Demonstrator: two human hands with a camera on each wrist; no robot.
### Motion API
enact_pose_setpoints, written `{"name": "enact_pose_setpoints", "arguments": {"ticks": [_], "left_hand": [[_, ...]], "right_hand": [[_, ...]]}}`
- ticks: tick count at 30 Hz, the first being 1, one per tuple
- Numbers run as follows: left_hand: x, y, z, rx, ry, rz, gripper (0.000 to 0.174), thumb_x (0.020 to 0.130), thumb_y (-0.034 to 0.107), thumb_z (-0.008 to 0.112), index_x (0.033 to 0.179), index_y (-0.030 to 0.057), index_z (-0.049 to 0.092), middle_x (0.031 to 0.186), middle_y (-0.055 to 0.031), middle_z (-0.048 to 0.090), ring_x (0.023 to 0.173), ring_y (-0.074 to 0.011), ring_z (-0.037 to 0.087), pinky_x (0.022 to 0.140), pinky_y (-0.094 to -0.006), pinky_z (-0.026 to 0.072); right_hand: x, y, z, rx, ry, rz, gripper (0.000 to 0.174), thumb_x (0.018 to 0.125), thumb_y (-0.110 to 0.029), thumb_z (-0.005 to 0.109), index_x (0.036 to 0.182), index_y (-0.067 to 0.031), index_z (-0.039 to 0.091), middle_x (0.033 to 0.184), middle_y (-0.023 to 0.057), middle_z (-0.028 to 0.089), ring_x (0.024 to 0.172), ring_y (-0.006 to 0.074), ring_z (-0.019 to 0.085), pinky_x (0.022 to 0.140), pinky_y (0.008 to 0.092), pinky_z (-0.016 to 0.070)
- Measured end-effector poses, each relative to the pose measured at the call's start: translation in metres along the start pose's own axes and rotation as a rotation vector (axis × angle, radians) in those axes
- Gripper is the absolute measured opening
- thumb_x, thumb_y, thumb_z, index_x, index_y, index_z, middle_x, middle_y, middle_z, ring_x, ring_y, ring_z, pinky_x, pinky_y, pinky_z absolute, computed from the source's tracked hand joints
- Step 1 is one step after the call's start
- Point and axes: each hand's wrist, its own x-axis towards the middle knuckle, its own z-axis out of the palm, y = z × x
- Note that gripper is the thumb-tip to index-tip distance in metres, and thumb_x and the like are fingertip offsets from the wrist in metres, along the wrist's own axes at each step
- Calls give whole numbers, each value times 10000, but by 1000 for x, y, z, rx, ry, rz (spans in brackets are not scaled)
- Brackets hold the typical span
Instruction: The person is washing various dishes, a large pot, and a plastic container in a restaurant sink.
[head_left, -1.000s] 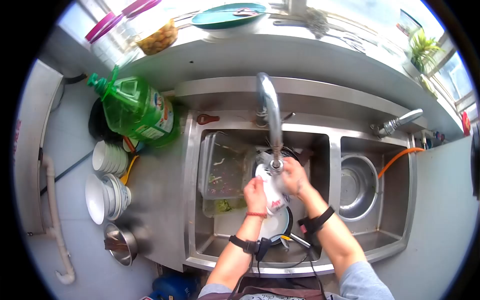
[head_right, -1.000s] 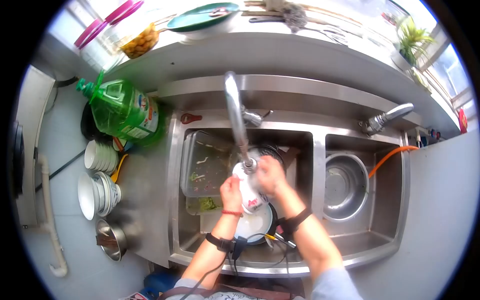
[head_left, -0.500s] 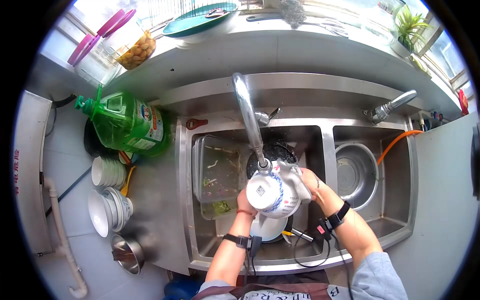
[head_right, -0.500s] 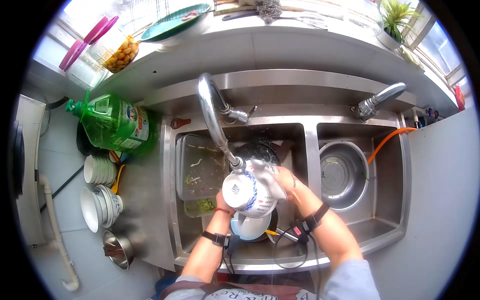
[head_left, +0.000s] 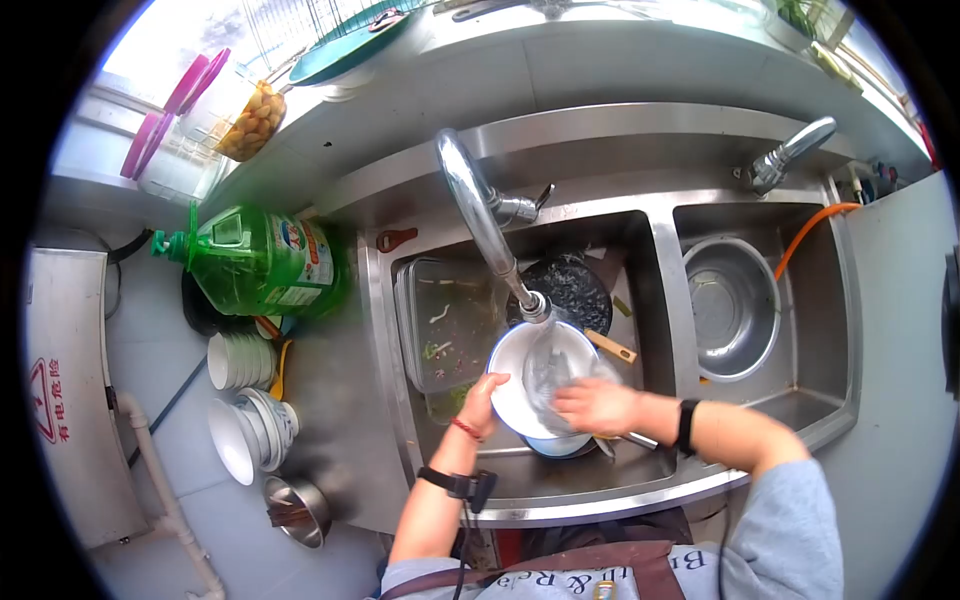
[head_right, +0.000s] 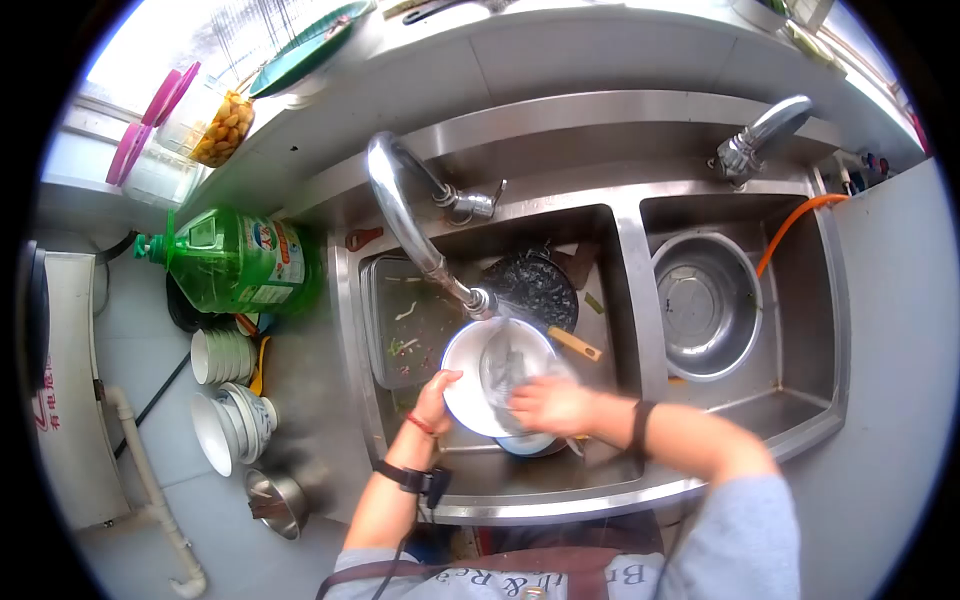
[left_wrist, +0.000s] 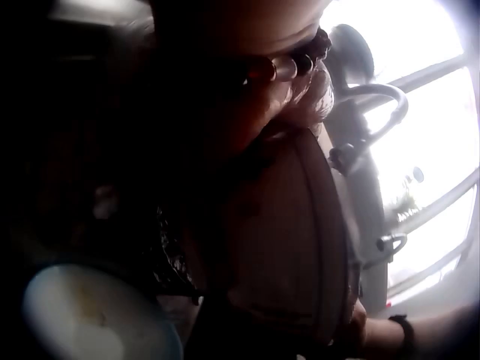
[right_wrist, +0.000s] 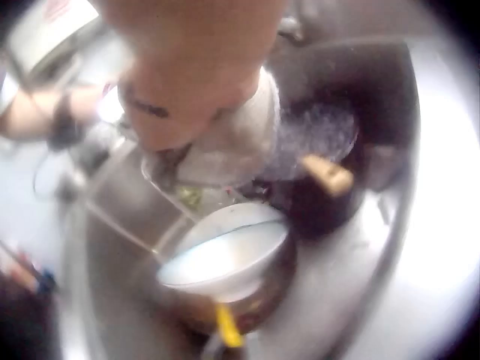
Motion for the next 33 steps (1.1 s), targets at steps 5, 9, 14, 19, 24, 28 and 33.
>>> {"name": "enact_pose_setpoints", "arguments": {"ticks": [5, 9, 14, 19, 24, 28, 33], "left_hand": [[0, -17, 28, -362, 257, 246, 397, 863, 271, 534, 1149, -2, 557, 1055, -107, 628, 977, -245, 603, 934, -352, 450], [3, 5, -10, -208, 8, 102, 393, 826, 204, 534, 1174, 23, 546, 1089, -113, 616, 1039, -235, 587, 925, -370, 465], [1, -22, 17, -260, 163, 350, 510, 837, 172, 519, 1318, 32, 424, 1193, -111, 546, 1097, -244, 530, 978, -366, 405], [0, 8, 6, 44, 67, 287, 341, 832, 188, 553, 1138, 39, 554, 1023, -84, 617, 960, -226, 592, 882, -362, 466], [8, -29, 19, -214, 294, 475, 339, 832, 192, 545, 1137, 43, 558, 1063, -86, 610, 1002, -229, 583, 911, -352, 453], [-7, 11, 5, 103, 18, 389, 669, 760, 129, 465, 1411, 31, 347, 1384, -109, 431, 1280, -239, 401, 1089, -350, 290], [-27, 53, 25, 683, 51, 348, 711, 683, 62, 498, 1383, 12, 384, 1355, -106, 452, 1270, -219, 410, 1065, -310, 311]], "right_hand": [[62, -15, 7, 251, 234, 387, 110, 747, -96, 575, 841, -47, 547, 909, 107, 605, 886, 291, 612, 702, 382, 499], [49, -17, 29, 145, 171, 209, 188, 751, -95, 563, 917, -5, 572, 966, 158, 624, 967, 323, 613, 796, 413, 510], [62, -16, 8, 314, 78, 385, 174, 712, -141, 631, 821, -16, 576, 881, 159, 613, 838, 355, 617, 707, 430, 516], [30, -2, 47, 175, 301, 65, 287, 618, -137, 679, 854, -4, 585, 914, 206, 605, 821, 379, 617, 724, 431, 520], [89, -36, 15, 370, 402, 576, 288, 600, -134, 681, 840, -22, 568, 868, 172, 599, 796, 374, 604, 710, 426, 512], [26, -1, 36, 145, 297, 169, 267, 719, -120, 608, 981, -67, 604, 981, 132, 601, 940, 330, 586, 771, 414, 502], [3, 65, -31, 225, 351, 459, 506, 542, -12, 680, 1040, -59, 603, 1048, 145, 552, 1023, 365, 521, 877, 425, 461]]}}
